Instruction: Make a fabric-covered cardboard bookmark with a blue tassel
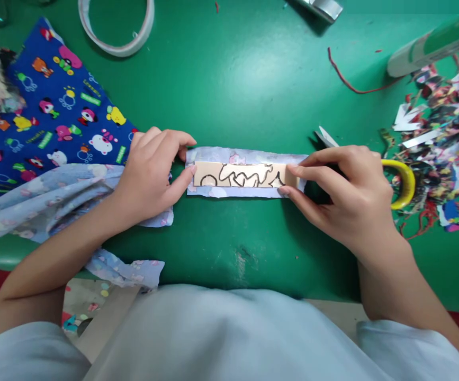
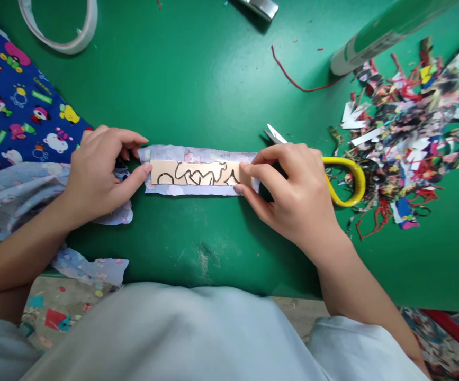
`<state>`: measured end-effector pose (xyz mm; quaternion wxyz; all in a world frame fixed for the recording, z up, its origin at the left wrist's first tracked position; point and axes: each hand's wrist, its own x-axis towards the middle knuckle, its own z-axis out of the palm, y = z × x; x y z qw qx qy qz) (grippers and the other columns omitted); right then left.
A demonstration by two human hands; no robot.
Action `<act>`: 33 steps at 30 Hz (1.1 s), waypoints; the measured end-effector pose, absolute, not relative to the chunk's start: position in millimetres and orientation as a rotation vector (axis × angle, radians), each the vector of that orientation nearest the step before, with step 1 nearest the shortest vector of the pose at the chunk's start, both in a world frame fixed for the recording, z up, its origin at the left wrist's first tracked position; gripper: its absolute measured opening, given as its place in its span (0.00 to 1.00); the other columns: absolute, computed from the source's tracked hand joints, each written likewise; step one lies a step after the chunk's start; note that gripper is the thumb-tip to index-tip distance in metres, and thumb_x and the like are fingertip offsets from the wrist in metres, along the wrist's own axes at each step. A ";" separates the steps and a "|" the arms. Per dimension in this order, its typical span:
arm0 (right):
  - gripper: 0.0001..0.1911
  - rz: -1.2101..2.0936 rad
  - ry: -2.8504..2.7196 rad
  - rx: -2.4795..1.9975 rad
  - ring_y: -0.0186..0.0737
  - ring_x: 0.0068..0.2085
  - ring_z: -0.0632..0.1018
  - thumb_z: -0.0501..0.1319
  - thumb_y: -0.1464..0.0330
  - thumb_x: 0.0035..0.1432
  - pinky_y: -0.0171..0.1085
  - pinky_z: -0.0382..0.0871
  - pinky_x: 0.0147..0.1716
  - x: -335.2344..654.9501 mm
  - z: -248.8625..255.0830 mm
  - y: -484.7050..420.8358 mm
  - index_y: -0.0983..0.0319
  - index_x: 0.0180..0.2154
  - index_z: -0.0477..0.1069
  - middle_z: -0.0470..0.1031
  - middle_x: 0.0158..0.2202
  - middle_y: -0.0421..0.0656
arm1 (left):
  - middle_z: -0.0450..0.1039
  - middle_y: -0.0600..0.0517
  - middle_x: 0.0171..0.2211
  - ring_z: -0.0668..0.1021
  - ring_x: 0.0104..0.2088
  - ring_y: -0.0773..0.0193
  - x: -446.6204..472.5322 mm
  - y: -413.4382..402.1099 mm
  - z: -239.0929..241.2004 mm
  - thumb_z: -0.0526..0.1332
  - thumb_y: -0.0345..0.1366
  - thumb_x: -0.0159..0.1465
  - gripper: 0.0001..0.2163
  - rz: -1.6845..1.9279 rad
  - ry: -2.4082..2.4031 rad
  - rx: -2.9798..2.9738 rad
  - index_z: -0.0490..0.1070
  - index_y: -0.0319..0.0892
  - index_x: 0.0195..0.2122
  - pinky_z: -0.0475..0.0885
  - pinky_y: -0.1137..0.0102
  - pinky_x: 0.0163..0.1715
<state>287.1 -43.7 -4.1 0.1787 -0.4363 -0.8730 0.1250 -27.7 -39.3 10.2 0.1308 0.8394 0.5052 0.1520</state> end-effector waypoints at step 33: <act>0.10 0.352 -2.488 -1.213 0.50 0.41 0.74 0.64 0.65 0.60 0.48 0.64 0.35 287.1 -3.2 -43.1 0.52 0.43 0.68 0.72 0.41 0.46 | 0.76 0.53 0.38 0.78 0.40 0.60 -24.5 -35.5 13.7 0.61 0.37 0.66 0.02 0.432 1.361 2.233 0.67 0.48 0.37 0.74 0.61 0.41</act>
